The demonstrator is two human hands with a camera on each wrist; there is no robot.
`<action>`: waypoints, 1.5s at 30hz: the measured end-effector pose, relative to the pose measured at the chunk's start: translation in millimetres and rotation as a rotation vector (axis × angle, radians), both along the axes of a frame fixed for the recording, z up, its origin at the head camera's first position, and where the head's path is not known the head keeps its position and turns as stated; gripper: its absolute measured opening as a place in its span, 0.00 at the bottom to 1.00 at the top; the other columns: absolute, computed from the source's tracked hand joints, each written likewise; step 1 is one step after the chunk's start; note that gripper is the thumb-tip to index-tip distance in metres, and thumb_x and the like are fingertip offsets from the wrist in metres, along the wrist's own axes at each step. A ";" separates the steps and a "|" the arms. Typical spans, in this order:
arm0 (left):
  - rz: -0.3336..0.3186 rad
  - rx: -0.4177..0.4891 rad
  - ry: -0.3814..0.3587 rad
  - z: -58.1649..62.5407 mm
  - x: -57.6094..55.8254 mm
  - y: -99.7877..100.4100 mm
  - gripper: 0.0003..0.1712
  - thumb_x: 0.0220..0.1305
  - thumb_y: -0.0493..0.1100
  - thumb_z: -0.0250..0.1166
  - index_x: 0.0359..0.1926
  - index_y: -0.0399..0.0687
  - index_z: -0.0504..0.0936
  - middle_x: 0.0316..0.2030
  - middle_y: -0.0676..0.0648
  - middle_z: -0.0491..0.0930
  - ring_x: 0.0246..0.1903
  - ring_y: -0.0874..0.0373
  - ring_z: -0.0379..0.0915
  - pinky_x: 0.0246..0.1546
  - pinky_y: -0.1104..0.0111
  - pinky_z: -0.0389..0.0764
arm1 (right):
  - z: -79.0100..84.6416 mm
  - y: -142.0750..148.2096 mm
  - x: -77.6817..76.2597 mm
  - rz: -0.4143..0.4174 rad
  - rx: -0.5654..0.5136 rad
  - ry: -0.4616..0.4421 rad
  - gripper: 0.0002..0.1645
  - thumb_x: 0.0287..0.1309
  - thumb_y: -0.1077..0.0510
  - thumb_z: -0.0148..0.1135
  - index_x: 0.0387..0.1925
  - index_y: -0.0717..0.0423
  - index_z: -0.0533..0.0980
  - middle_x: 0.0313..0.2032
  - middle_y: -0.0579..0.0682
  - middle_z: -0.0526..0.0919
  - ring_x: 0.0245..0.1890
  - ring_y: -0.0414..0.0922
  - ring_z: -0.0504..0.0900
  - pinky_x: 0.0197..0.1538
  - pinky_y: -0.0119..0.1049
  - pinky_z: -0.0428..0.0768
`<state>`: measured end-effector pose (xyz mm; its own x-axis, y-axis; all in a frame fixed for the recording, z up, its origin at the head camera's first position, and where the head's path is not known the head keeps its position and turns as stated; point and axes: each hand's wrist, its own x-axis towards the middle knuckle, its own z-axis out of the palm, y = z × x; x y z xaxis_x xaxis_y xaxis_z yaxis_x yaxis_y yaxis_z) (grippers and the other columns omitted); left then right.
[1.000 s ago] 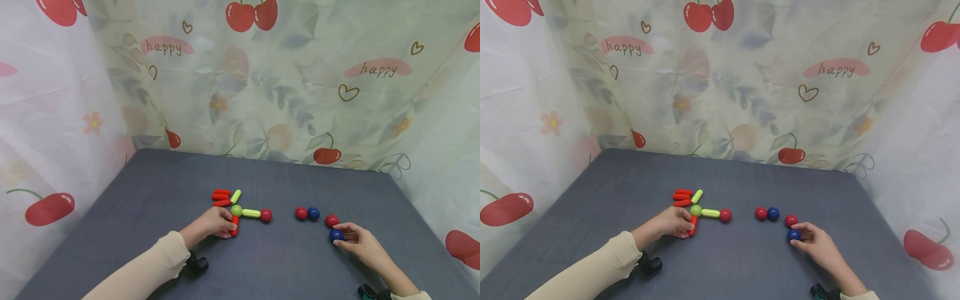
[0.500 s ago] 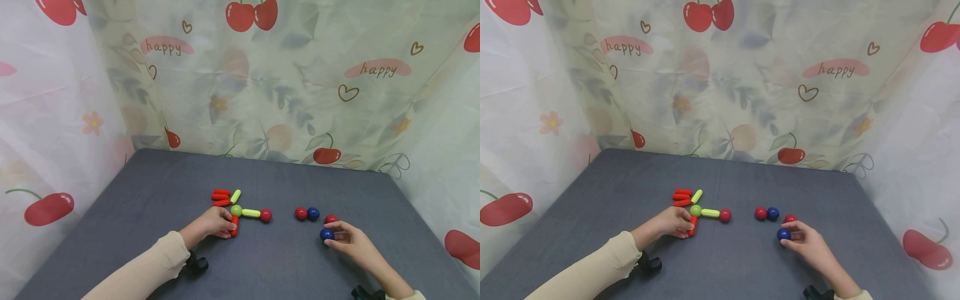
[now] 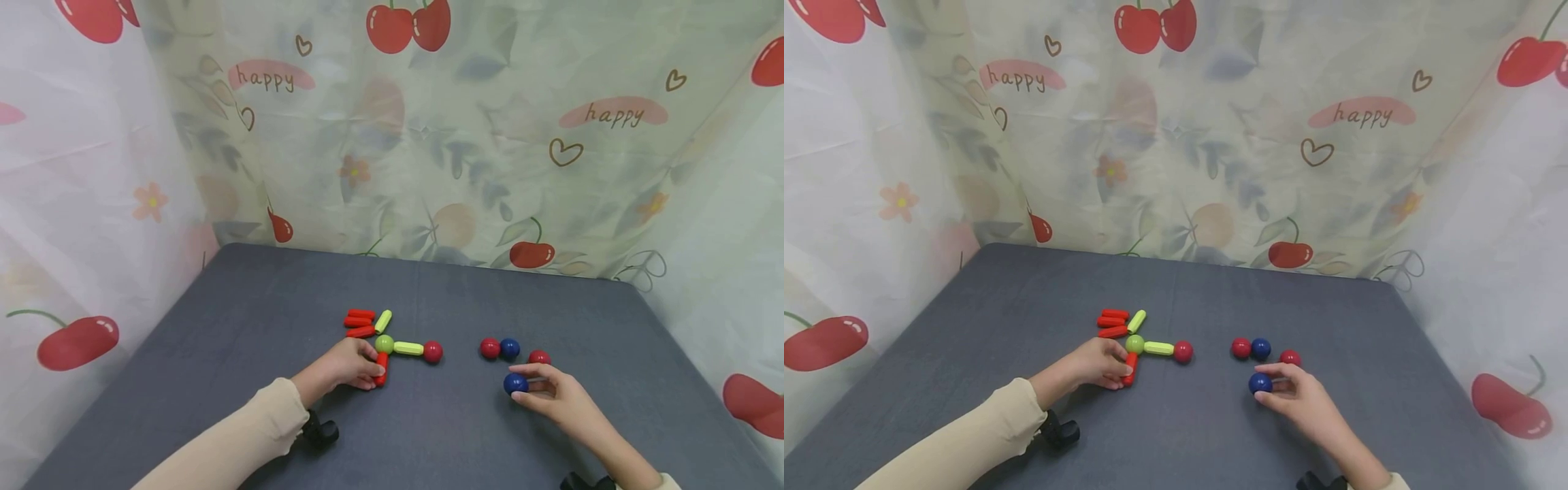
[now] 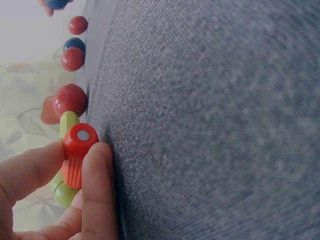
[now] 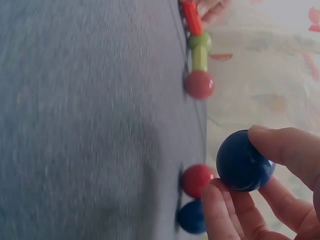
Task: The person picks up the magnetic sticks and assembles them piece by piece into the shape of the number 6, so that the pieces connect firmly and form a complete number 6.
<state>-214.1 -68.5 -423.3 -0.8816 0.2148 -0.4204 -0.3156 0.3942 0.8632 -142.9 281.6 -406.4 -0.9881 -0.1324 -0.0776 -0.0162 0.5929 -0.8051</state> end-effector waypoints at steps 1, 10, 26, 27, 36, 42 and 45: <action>0.001 -0.001 -0.001 -0.1 0.0 0.0 0.15 0.57 0.30 0.68 0.44 0.34 0.74 0.27 0.44 0.80 0.19 0.61 0.76 0.27 0.68 0.84 | -0.2 -2.4 0.4 0.004 -0.010 0.000 0.29 0.55 0.53 0.70 0.56 0.60 0.76 0.52 0.57 0.79 0.42 0.43 0.82 0.39 0.29 0.81; 0.003 -0.008 -0.007 -0.4 -0.3 2.1 0.15 0.57 0.31 0.68 0.44 0.35 0.74 0.27 0.44 0.80 0.20 0.60 0.76 0.27 0.68 0.84 | 0.7 -25.3 4.1 0.015 -0.046 -0.023 0.28 0.54 0.51 0.71 0.54 0.58 0.77 0.49 0.53 0.82 0.45 0.45 0.82 0.43 0.27 0.80; 0.004 -0.017 -0.005 0.5 -0.1 2.7 0.15 0.57 0.31 0.68 0.44 0.35 0.74 0.28 0.44 0.81 0.20 0.60 0.77 0.27 0.67 0.84 | 2.3 -59.7 3.4 0.111 -0.085 -0.017 0.28 0.56 0.50 0.70 0.56 0.58 0.76 0.52 0.54 0.81 0.46 0.46 0.82 0.46 0.32 0.82; 0.004 -0.016 -0.004 0.5 -0.2 2.7 0.15 0.57 0.31 0.68 0.44 0.35 0.74 0.27 0.44 0.81 0.20 0.60 0.76 0.27 0.67 0.84 | 2.6 -61.4 3.5 0.118 -0.090 -0.016 0.28 0.56 0.50 0.70 0.56 0.58 0.75 0.52 0.55 0.80 0.46 0.46 0.82 0.46 0.33 0.82; 0.005 -0.024 -0.005 0.4 0.0 3.1 0.15 0.57 0.31 0.69 0.44 0.35 0.74 0.28 0.44 0.81 0.20 0.60 0.77 0.27 0.67 0.84 | 2.0 -82.6 1.7 0.140 -0.130 -0.063 0.29 0.55 0.49 0.70 0.55 0.57 0.76 0.53 0.54 0.79 0.45 0.46 0.82 0.44 0.36 0.83; 0.004 -0.018 0.000 -1.2 -1.1 2.5 0.15 0.57 0.31 0.68 0.44 0.35 0.74 0.27 0.44 0.81 0.20 0.60 0.77 0.27 0.67 0.84 | 0.1 -99.5 0.4 0.216 -0.152 -0.085 0.28 0.56 0.48 0.69 0.54 0.55 0.76 0.52 0.52 0.79 0.45 0.46 0.81 0.47 0.39 0.81; 0.004 -0.029 0.003 -2.5 -1.5 2.4 0.15 0.57 0.31 0.68 0.44 0.35 0.74 0.27 0.44 0.81 0.20 0.60 0.77 0.27 0.67 0.84 | -2.6 -108.0 -0.8 0.260 -0.152 -0.089 0.26 0.57 0.48 0.69 0.53 0.55 0.77 0.50 0.50 0.80 0.46 0.46 0.80 0.48 0.39 0.79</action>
